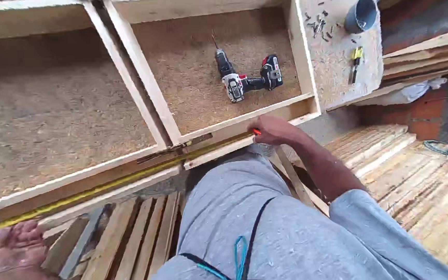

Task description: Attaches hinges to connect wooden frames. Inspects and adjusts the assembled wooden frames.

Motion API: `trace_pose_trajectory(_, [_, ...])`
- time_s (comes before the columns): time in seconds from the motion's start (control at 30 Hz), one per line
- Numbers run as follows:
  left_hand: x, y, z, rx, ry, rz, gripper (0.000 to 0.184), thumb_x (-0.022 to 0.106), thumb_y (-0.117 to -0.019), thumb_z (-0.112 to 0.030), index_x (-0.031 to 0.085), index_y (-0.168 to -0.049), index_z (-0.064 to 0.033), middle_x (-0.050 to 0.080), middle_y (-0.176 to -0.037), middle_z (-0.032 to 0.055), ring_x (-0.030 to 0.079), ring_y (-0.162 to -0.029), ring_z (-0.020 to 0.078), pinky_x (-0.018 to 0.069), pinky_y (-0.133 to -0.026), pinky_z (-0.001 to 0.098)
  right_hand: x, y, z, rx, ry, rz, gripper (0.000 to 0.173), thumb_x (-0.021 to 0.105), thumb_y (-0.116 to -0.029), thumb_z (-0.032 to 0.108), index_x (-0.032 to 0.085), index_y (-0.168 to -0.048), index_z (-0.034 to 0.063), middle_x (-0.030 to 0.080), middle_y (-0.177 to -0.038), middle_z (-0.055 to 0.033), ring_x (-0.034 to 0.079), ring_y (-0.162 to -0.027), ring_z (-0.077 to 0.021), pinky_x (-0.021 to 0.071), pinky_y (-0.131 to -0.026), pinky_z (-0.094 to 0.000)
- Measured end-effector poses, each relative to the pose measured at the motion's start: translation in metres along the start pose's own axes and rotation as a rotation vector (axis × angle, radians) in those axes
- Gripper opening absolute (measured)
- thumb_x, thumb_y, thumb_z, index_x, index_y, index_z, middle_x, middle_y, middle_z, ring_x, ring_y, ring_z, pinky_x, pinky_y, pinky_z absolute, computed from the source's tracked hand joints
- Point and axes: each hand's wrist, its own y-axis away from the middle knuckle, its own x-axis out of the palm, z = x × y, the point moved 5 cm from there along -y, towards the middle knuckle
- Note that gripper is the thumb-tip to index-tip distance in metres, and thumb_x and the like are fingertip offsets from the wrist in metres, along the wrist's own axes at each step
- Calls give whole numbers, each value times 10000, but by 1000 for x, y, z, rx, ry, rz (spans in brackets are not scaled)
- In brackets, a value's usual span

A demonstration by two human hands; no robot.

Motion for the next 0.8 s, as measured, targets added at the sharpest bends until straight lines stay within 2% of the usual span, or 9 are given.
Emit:
trace_pose_trajectory(0.1, [45, 54, 18, 25, 53, -33, 208, 387, -1121, -200, 562, -1024, -143, 678, -782, -46, 667, -671, 33, 545, -574, 169, -43, 40, -136, 111, -31, -135, 328, 790, -853, 253, 755, -1179, 252, 712, -1092, -128, 684, -1002, -328, 550, -817, -624])
trace_pose_trajectory(0.17, [80, 82, 29, 31, 45, -82, 196, 399, -1121, -208, 554, -1029, -130, 665, -769, -37, 657, -658, 37, 550, -585, 181, -73, 68, -221, 204, -73, -158, 359, 791, -847, 193, 755, -1199, 247, 703, -1168, -132, 666, -1075, -329, 524, -891, -624])
trace_pose_trajectory(0.23, [108, 98, 40, 26, 4, -89, 185, 399, -1119, -218, 539, -1043, -124, 661, -785, -25, 651, -648, 46, 550, -579, 190, -90, 85, -290, 244, -134, -181, 354, 785, -842, 124, 755, -1183, 213, 724, -1127, -128, 688, -1017, -322, 535, -860, -622])
trace_pose_trajectory(0.3, [128, 107, 49, 17, -77, -77, 151, 416, -1106, -213, 523, -1032, -135, 639, -757, -30, 625, -608, 37, 535, -550, 179, -94, 89, -339, 245, -196, -163, 350, 774, -843, 97, 754, -1176, 201, 732, -1097, -127, 698, -963, -316, 541, -832, -617])
trace_pose_trajectory(0.4, [149, 116, 61, 24, -179, -88, 104, 458, -1087, -195, 517, -1034, -128, 618, -724, -30, 593, -545, 34, 519, -496, 177, -92, 81, -369, 247, -201, -113, 359, 785, -845, 135, 759, -1187, 244, 735, -1129, -115, 692, -1026, -318, 523, -887, -634])
trace_pose_trajectory(0.47, [160, 124, 66, 28, -200, -114, 65, 476, -1086, -189, 515, -1065, -142, 611, -750, -44, 592, -557, 21, 524, -513, 170, -93, 77, -372, 228, -181, -101, 360, 785, -845, 154, 758, -1190, 256, 730, -1147, -120, 681, -1065, -334, 506, -905, -655])
trace_pose_trajectory(0.7, [165, 128, 75, 56, -224, -177, 22, 479, -1075, -162, 496, -1062, -154, 602, -773, -43, 592, -570, 22, 530, -521, 175, -91, 78, -374, 144, -190, -120, 336, 768, -853, 142, 762, -1175, 239, 742, -1058, -97, 698, -967, -289, 537, -850, -596])
trace_pose_trajectory(0.8, [163, 125, 75, 82, -252, -203, 19, 485, -1066, -138, 503, -1061, -142, 595, -768, -35, 580, -556, 24, 519, -502, 174, -89, 79, -372, 129, -161, -130, 333, 758, -859, 155, 758, -1179, 248, 737, -1073, -101, 693, -991, -300, 530, -854, -610])
